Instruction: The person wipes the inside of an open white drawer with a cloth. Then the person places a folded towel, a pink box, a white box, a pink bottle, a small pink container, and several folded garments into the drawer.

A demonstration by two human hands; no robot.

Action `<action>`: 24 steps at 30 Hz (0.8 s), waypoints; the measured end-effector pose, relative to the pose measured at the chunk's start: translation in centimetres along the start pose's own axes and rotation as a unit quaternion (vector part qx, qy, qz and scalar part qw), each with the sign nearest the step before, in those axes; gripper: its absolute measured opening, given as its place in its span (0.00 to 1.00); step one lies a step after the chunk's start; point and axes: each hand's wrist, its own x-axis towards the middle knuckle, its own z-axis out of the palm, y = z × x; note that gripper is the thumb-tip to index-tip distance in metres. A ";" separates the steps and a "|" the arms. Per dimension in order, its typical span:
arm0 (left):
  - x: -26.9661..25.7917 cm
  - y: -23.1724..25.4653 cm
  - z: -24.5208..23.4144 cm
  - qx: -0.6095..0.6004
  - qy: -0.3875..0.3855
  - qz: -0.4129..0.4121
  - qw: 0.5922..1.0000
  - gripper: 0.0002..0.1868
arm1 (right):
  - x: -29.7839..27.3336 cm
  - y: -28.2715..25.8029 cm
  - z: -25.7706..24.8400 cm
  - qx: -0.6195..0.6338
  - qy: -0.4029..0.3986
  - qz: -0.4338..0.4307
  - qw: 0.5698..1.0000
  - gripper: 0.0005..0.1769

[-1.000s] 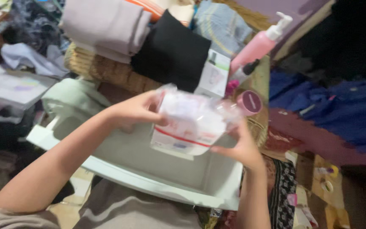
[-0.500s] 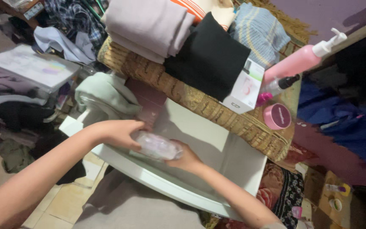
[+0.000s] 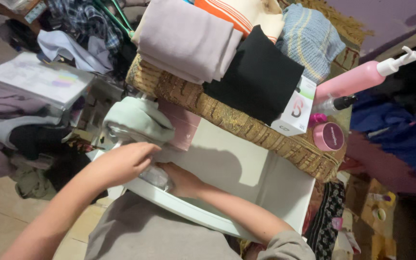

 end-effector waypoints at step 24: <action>8.1 -8.7 15.2 0.193 -0.236 -0.139 0.942 0.34 | -12.4 -3.9 -14.7 0.055 0.485 0.147 0.860 0.19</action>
